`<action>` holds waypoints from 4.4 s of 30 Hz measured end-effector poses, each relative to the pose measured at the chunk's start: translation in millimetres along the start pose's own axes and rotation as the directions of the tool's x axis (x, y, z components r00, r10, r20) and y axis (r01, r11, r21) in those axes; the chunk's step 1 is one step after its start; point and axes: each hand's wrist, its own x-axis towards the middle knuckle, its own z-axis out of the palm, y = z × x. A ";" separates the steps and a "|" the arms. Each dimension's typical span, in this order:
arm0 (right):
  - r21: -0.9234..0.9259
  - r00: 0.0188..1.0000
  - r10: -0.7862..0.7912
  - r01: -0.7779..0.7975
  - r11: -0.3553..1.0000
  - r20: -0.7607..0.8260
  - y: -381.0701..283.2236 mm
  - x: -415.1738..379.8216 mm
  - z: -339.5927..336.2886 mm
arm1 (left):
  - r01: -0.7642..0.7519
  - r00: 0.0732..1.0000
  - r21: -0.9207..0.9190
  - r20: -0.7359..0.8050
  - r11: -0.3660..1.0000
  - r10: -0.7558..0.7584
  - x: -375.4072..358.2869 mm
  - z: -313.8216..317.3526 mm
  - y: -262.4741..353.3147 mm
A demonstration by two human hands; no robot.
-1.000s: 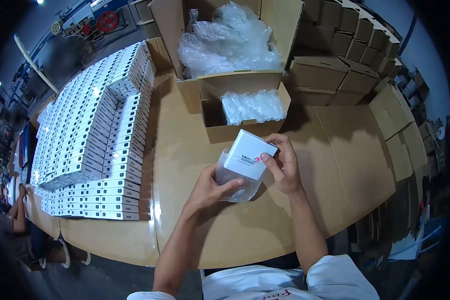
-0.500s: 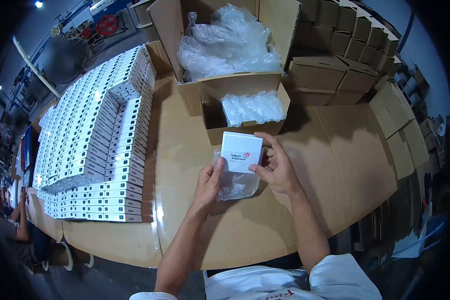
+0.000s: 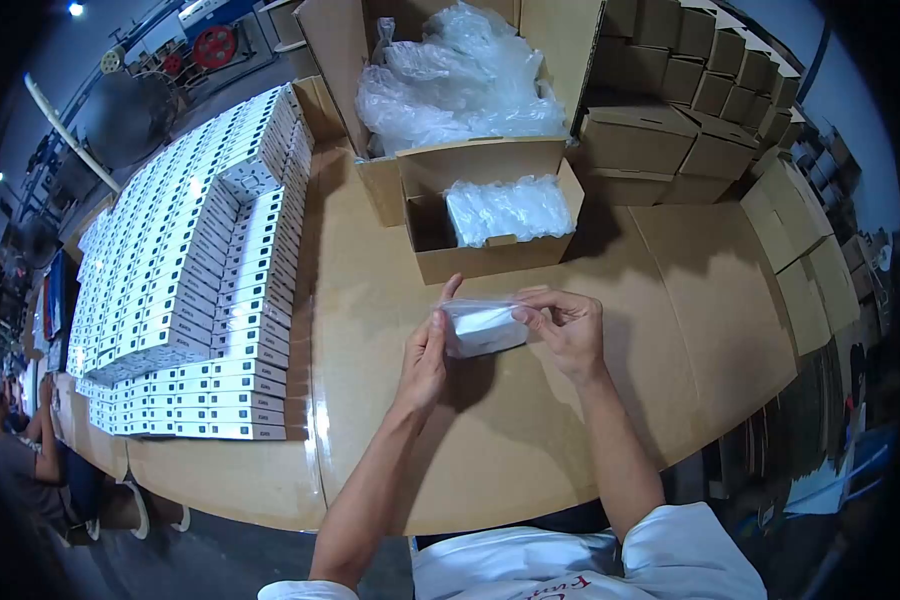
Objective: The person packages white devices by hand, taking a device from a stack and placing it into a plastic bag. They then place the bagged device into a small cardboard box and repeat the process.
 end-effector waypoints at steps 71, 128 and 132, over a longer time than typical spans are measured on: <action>-0.358 0.989 -0.111 0.070 0.931 -0.094 -73.3 33.3 50.3 | 0.092 0.772 0.990 -0.141 0.110 0.620 109.9 -195.8 167.9; 0.188 0.984 0.159 -0.170 0.967 0.075 0.4 -4.2 35.2 | -0.408 0.694 0.897 0.424 -0.167 0.582 239.3 -19.4 200.2; 0.151 0.997 0.079 -0.079 0.985 0.008 2.6 1.8 28.9 | -0.357 0.808 0.807 0.519 -0.471 0.278 322.4 -36.7 198.0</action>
